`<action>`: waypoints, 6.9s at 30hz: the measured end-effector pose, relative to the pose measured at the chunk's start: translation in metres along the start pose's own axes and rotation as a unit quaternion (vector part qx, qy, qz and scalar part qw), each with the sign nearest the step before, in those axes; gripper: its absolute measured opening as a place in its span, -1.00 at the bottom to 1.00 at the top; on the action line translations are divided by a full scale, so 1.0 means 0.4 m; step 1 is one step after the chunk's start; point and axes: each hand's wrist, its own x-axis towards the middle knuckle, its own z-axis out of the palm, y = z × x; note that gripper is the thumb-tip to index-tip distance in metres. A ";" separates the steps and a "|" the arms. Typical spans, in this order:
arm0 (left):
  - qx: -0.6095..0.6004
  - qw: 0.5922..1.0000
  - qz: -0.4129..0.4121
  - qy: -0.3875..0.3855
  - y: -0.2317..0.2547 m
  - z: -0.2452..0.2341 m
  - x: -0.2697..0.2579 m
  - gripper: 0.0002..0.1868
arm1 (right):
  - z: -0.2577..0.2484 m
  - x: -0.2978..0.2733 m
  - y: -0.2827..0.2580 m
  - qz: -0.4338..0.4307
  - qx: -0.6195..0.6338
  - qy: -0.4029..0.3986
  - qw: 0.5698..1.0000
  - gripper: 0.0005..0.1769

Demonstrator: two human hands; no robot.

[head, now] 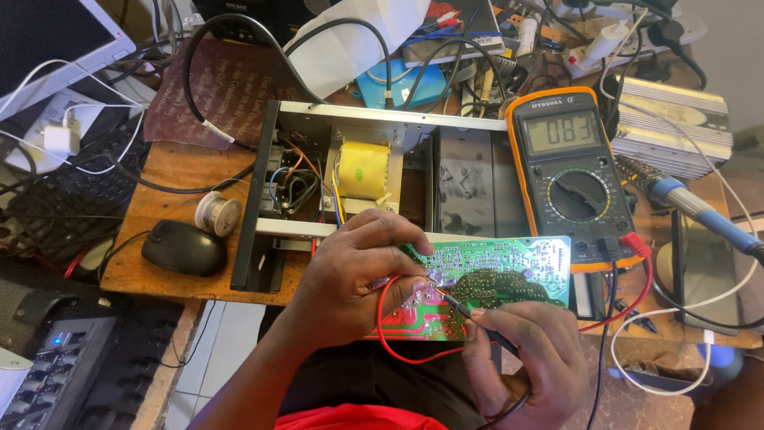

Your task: The person holds a green circuit board and uses a multimeter to test various points on the board. They then use a soldering iron to apply heat and solder to specific components on the circuit board.

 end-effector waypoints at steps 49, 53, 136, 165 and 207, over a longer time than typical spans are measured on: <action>-0.010 1.000 0.004 0.008 -0.015 0.014 -0.008 -0.84 | 0.010 -0.009 -0.002 0.013 -0.017 0.003 1.000 -0.91; -0.007 1.000 0.005 0.004 -0.017 0.014 -0.009 -0.85 | 0.008 -0.011 0.003 0.011 -0.019 -0.003 1.000 -0.88; -0.007 0.977 -0.179 0.118 0.079 -0.068 -0.034 -0.91 | 0.031 0.131 -0.082 0.414 -0.071 -0.044 0.907 -0.68; 0.103 0.984 -0.049 0.140 0.042 -0.025 0.043 -0.87 | -0.010 0.144 -0.032 0.313 0.130 0.011 0.941 -0.67; 0.152 0.973 -0.037 0.168 0.060 0.013 0.047 -0.87 | 0.093 0.120 -0.017 0.044 0.161 0.008 0.986 -0.93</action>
